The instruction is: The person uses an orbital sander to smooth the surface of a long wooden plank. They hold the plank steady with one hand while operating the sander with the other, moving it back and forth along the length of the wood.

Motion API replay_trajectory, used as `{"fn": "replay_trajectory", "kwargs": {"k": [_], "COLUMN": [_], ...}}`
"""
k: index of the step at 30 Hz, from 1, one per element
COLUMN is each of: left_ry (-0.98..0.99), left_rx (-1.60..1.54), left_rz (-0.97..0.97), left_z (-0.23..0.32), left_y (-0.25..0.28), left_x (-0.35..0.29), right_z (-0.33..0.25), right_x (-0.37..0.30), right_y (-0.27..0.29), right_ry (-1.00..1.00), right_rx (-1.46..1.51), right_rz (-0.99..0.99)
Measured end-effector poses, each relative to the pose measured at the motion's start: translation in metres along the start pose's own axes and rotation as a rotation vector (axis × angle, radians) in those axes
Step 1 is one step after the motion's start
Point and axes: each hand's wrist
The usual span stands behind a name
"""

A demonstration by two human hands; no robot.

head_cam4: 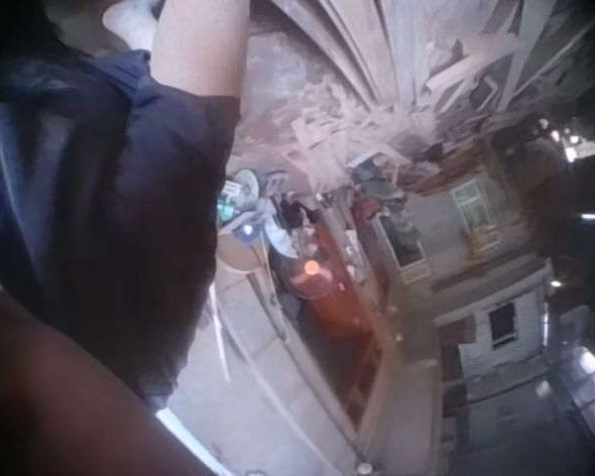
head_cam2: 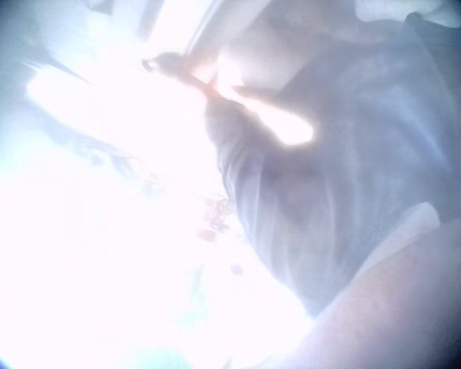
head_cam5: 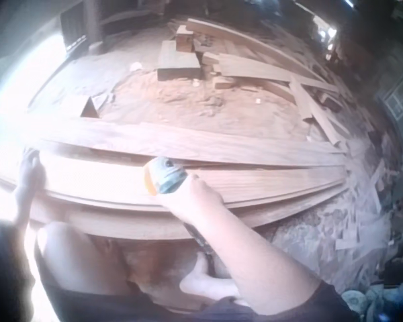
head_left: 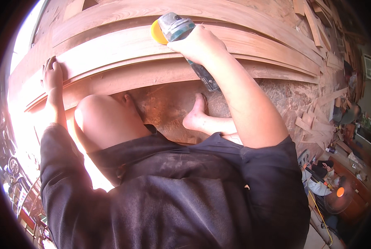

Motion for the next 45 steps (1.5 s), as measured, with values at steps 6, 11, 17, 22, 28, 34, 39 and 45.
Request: {"fn": "replay_trajectory", "kwargs": {"k": [6,11,17,22,28,34,39,45], "left_ry": [0.021,0.027,0.042,0.026,0.015,0.014,0.024,-0.005], "left_rx": [-0.017,-0.008,-0.013,-0.006,-0.009,0.021,-0.006,-0.019], "left_rz": [-0.004,-0.015,0.013,0.051,0.009,0.031,0.013,0.064], "left_z": [0.003,-0.004,0.016,0.016,-0.01,0.004,0.018,0.02], "left_y": [0.004,0.001,0.003,0.011,-0.002,0.005,0.009,0.015], "left_x": [-0.001,0.0,-0.003,-0.003,0.002,0.0,-0.004,-0.005], "right_z": [0.077,0.144,0.202,0.102,0.039,0.149,0.251,0.261], "right_x": [0.01,0.016,0.028,0.014,-0.004,0.011,0.02,0.01], "right_y": [0.014,0.038,0.037,0.007,0.005,0.034,0.049,0.043], "right_ry": [-0.069,-0.273,-0.434,-0.239,-0.093,-0.172,-0.469,-0.581], "right_rx": [0.154,0.109,0.226,0.26,0.017,0.238,0.236,0.494], "right_rz": [-0.026,0.04,0.094,0.051,-0.008,0.024,0.112,0.234]}}
Point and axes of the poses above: each hand's wrist, its own x-axis towards the middle knuckle, its own y-axis out of the back of the hand, z = x × y, and after that the axes turned 12 degrees about z, right-handed
